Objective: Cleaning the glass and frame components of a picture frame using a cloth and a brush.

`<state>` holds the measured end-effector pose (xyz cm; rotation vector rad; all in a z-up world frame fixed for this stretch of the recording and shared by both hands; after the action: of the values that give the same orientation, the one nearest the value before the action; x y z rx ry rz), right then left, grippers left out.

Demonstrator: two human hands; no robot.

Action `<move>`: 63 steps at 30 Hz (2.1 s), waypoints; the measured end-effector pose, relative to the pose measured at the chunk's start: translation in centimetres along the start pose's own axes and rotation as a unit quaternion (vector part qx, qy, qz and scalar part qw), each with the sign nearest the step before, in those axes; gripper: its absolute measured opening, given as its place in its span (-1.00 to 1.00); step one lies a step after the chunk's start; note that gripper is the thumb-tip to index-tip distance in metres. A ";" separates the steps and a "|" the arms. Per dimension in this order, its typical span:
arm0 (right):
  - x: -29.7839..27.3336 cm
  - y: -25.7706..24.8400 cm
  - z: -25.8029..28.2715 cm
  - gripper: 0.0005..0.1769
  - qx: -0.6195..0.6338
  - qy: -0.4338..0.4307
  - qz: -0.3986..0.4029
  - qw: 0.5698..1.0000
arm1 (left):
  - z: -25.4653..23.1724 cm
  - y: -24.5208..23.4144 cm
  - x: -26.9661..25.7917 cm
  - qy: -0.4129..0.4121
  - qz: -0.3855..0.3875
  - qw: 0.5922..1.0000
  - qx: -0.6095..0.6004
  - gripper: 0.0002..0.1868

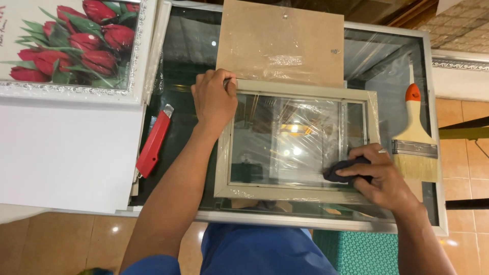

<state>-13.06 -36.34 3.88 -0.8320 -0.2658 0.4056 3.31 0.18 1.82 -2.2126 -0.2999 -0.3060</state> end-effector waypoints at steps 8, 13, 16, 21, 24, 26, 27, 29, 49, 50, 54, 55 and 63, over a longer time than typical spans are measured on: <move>0.7 -0.3 0.9 -0.55 0.025 0.024 -0.068 0.997 | 0.0 0.1 0.2 0.007 0.007 1.000 0.008 -0.90; 1.5 0.4 2.7 -0.48 -0.033 0.084 -0.078 0.993 | 0.1 0.3 0.1 0.019 -0.001 1.000 0.020 -0.92; 3.5 1.8 6.8 -0.45 -0.147 0.083 -0.058 0.984 | 0.2 0.5 0.1 0.019 0.000 1.000 0.019 -0.91; 7.4 7.1 10.7 -0.42 -0.174 -0.003 -0.028 0.984 | 0.1 0.4 0.1 0.019 -0.007 1.000 0.016 -0.91; 10.5 10.1 13.1 -0.45 -0.166 -0.057 -0.018 0.984 | 0.3 0.6 0.1 0.031 -0.019 0.999 0.012 -0.92; 12.3 11.3 14.2 -0.46 -0.163 -0.075 -0.012 0.984 | 0.4 0.7 -0.2 0.036 -0.025 0.999 0.013 -0.92; 13.3 11.6 14.5 -0.47 -0.154 -0.060 0.024 0.986 | 0.2 0.5 -0.1 0.047 -0.038 0.998 0.007 -0.93; 14.4 11.8 14.3 -0.49 -0.143 -0.045 0.063 0.987 | 0.0 0.1 -0.3 0.056 -0.049 0.997 0.002 -0.93; 16.9 11.9 11.7 -0.46 -0.222 0.004 -0.108 0.969 | 0.0 -0.1 0.2 0.048 -0.028 0.998 -0.014 -0.83; 17.5 11.7 12.3 -0.46 -0.224 0.004 -0.109 0.969 | 0.1 0.0 0.2 0.048 -0.029 0.998 -0.016 -0.83; 17.6 10.1 11.5 -0.60 -0.207 0.024 -0.092 0.974 | 0.3 0.2 0.4 0.040 -0.028 0.999 -0.011 -0.83; 16.8 9.5 10.3 -0.60 -0.205 0.066 -0.096 0.972 | 0.4 0.3 0.3 0.034 -0.019 0.999 -0.005 -0.83; 7.2 0.8 1.3 -0.69 -0.295 0.169 -0.203 0.918 | 0.1 0.0 0.3 0.033 -0.011 0.999 -0.021 -0.85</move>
<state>-7.38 -31.78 4.66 -1.3858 -0.2327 -0.2315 3.64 0.25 1.88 -2.2358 -0.2851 -0.3996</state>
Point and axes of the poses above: each hand's wrist, its own x-axis towards the middle knuckle, its own y-axis out of the palm, z = x × y, the point moved 4 cm from there along x, towards the middle knuckle, and after that the axes turned 2 degrees about -y, right-handed, at the moved point
